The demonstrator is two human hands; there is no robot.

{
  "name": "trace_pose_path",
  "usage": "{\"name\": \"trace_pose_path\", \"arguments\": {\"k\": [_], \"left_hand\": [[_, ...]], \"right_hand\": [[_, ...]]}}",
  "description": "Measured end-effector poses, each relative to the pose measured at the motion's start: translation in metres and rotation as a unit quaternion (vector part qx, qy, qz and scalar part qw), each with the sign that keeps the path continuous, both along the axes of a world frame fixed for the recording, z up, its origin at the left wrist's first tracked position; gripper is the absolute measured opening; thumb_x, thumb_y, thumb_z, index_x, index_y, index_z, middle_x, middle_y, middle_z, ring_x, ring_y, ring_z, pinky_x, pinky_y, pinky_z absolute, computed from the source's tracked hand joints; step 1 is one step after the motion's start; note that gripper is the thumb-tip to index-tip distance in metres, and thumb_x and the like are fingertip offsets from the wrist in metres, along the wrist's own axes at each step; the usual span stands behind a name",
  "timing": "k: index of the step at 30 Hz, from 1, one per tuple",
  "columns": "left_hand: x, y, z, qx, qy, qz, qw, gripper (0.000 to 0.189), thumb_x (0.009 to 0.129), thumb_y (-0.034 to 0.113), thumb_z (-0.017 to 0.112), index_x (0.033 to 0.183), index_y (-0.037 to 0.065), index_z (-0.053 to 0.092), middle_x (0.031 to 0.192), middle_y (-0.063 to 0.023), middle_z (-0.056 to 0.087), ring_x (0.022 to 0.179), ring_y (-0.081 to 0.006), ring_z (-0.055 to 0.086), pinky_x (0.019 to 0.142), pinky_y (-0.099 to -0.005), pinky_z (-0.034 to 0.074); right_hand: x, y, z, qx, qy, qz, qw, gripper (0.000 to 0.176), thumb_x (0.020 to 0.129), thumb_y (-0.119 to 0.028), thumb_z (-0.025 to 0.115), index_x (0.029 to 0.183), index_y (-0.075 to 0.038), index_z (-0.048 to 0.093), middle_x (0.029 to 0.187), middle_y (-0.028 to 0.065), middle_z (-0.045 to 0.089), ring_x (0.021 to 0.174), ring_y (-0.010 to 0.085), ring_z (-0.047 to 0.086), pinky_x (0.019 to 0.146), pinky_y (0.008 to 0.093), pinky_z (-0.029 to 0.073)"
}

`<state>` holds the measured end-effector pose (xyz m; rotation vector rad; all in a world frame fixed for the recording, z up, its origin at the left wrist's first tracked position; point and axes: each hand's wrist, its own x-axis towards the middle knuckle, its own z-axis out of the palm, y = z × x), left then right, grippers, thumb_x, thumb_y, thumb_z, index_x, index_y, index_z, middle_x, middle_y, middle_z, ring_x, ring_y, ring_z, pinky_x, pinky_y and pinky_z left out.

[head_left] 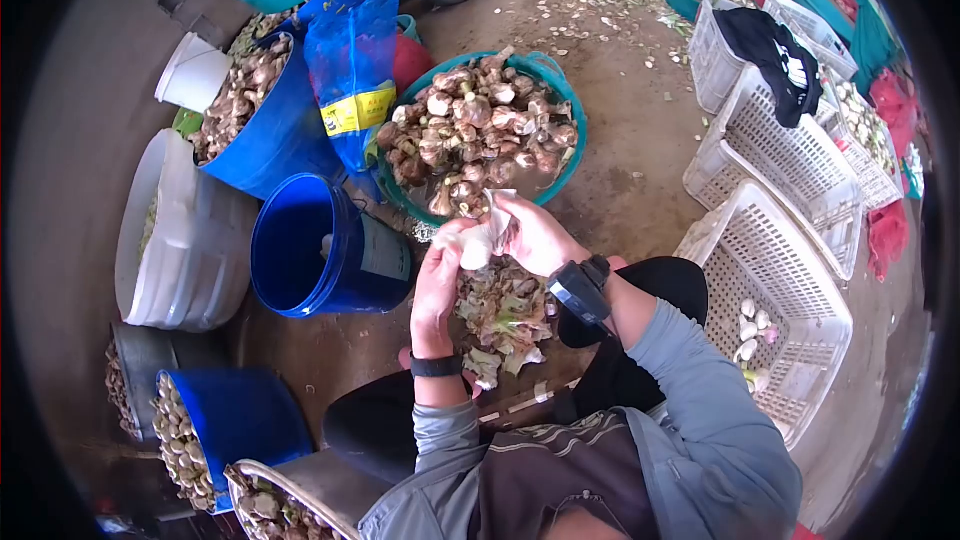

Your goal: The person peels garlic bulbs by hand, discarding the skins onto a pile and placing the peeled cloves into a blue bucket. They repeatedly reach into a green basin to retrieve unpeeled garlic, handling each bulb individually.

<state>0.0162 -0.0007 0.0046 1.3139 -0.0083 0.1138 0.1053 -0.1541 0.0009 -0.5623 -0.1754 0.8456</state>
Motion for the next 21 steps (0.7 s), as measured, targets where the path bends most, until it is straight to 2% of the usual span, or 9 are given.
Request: {"name": "trace_pose_path", "arguments": {"k": [1,5,9,11,12,16,17,18,21], "left_hand": [[0.001,0.001,-0.002,-0.009,0.01,0.057,0.998,0.045,0.092,0.036,0.05,0.123,0.004,0.046,0.108,-0.0071,0.058,0.1,-0.0163,0.057,0.081,-0.0291,0.047],[-0.001,-0.019,-0.004,-0.155,0.081,0.217,0.96,0.039,0.096,0.025,0.044,0.127,0.002,0.042,0.111,-0.0104,0.057,0.101,-0.0185,0.058,0.087,-0.0318,0.047],[0.003,-0.013,-0.025,-0.318,0.111,0.205,0.919,0.032,0.096,0.018,0.042,0.123,0.002,0.043,0.113,-0.0138,0.056,0.106,-0.0247,0.055,0.09,-0.0391,0.047],[-0.001,-0.014,-0.006,-0.397,0.074,0.181,0.897,0.027,0.095,0.016,0.04,0.118,0.003,0.046,0.111,-0.013,0.057,0.109,-0.0279,0.054,0.092,-0.0441,0.047],[-0.003,-0.008,-0.004,-0.422,0.054,0.158,0.891,0.025,0.094,0.011,0.037,0.113,0.001,0.048,0.111,-0.0113,0.058,0.109,-0.0271,0.053,0.097,-0.0501,0.041],[0.015,-0.022,0.037,-0.263,0.014,0.138,0.955,0.028,0.094,0.018,0.041,0.118,0.004,0.043,0.101,-0.0125,0.061,0.104,-0.0277,0.057,0.096,-0.0399,0.041],[0.03,-0.037,0.047,-0.221,-0.02,0.106,0.969,0.031,0.094,0.021,0.041,0.119,0.003,0.043,0.096,-0.0121,0.062,0.099,-0.0273,0.059,0.094,-0.0378,0.042],[0.039,-0.052,0.055,-0.239,-0.031,0.073,0.968,0.032,0.095,0.021,0.041,0.12,0.002,0.043,0.096,-0.0119,0.062,0.098,-0.0268,0.059,0.093,-0.0372,0.043],[0.059,-0.066,0.074,-0.232,-0.057,0.073,0.968,0.034,0.095,0.022,0.043,0.121,0.0,0.043,0.096,-0.0116,0.062,0.098,-0.0245,0.06,0.091,-0.0341,0.044]], "right_hand": [[0.002,-0.002,0.0,0.026,-0.039,0.004,0.999,0.02,0.096,-0.026,0.042,0.102,-0.009,0.052,0.087,0.0018,0.06,0.075,0.0103,0.058,0.063,0.0246,0.046],[-0.014,0.017,0.006,-0.104,-0.206,-0.09,0.969,0.021,0.097,-0.025,0.042,0.102,-0.007,0.05,0.077,-0.0015,0.051,0.067,0.0059,0.05,0.06,0.0214,0.041],[-0.013,0.02,0.0,-0.081,-0.194,0.011,0.978,0.019,0.096,-0.024,0.043,0.101,-0.007,0.05,0.075,-0.0012,0.05,0.065,0.0058,0.048,0.059,0.0219,0.041],[0.016,0.003,0.012,-0.003,-0.125,-0.063,0.99,0.021,0.095,-0.025,0.046,0.103,-0.005,0.051,0.081,-0.001,0.055,0.072,0.0065,0.054,0.065,0.0238,0.044],[0.035,-0.005,0.005,-0.098,-0.104,-0.131,0.981,0.018,0.093,-0.024,0.049,0.098,-0.007,0.052,0.081,-0.0008,0.056,0.072,0.0079,0.055,0.065,0.0249,0.045],[0.059,-0.01,-0.13,-0.324,-0.324,-0.106,0.883,0.012,0.082,-0.022,0.059,0.086,-0.01,0.057,0.074,0.0031,0.059,0.069,0.0146,0.058,0.061,0.0309,0.045],[0.037,-0.007,-0.11,-0.517,-0.514,-0.003,0.684,0.017,0.077,-0.022,0.06,0.082,-0.006,0.057,0.077,0.0104,0.061,0.07,0.0212,0.059,0.062,0.0354,0.045],[0.029,0.002,-0.169,-0.385,-0.547,0.009,0.743,0.019,0.074,-0.022,0.06,0.079,-0.004,0.058,0.079,0.016,0.062,0.069,0.0297,0.059,0.062,0.0394,0.045],[-0.005,0.004,-0.182,-0.435,-0.572,0.157,0.678,0.022,0.078,-0.026,0.058,0.083,-0.006,0.06,0.088,0.0183,0.062,0.084,0.0336,0.059,0.071,0.041,0.046]]}}
